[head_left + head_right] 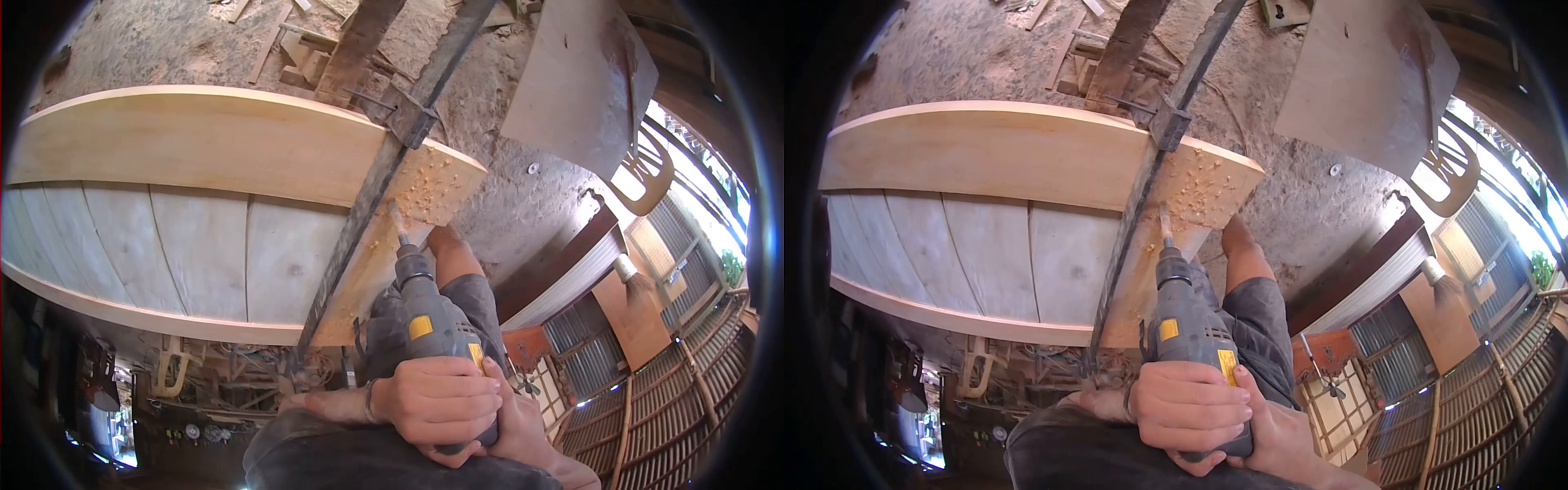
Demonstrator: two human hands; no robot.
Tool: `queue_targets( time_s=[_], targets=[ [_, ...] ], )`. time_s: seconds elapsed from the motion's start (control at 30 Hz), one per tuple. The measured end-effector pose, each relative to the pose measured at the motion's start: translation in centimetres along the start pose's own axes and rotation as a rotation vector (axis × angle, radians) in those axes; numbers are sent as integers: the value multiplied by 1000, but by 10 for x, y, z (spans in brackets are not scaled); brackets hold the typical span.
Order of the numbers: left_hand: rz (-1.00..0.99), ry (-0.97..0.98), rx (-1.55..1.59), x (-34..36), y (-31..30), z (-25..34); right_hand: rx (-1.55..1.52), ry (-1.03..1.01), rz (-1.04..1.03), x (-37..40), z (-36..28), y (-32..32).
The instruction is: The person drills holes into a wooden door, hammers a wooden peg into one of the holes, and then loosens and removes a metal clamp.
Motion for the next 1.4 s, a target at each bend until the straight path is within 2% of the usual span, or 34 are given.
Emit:
queue_targets(
  time_s=[0.13, 0.23, 0.33, 0.4, 0.53, 1.13, 1.2, 1.3, 1.4],
  targets=[
    [37, 18, -21, -1, -1, 0, 45, -12, -4, -1, 1, -2],
    [154, 42, -35, 10, 1, -1, 92, -5, -30, -2, 3, -2],
    [156, 75, -35, 8, -1, -3, 94, -40, -22, -8, 1, -4],
    [102, 35, -47, 3, -1, -3, 45, -91, 25, -5, 4, -5],
    [44, 23, -35, 0, 0, -6, 29, -55, -3, -7, 7, -1],
    [-11, -12, -32, -2, 0, -12, 97, -82, 83, -12, -2, -18],
    [61, 8, -47, 3, 2, -12, 83, -65, 46, -13, 1, -19],
    [200, -5, -109, 17, 12, -7, 137, -146, 114, -16, -5, -24],
    [182, 27, -116, 16, 10, -9, 129, -129, 101, -18, -5, -27]
  ],
)
Point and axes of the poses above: each hand's wrist, its own x-axis away from the middle knuckle, its own y-axis out of the palm, z = x × y, the point moved 7 cm from there along -x, towards the middle knuckle, and after that the axes turned 9 degrees about y, right-handed, at the moved point
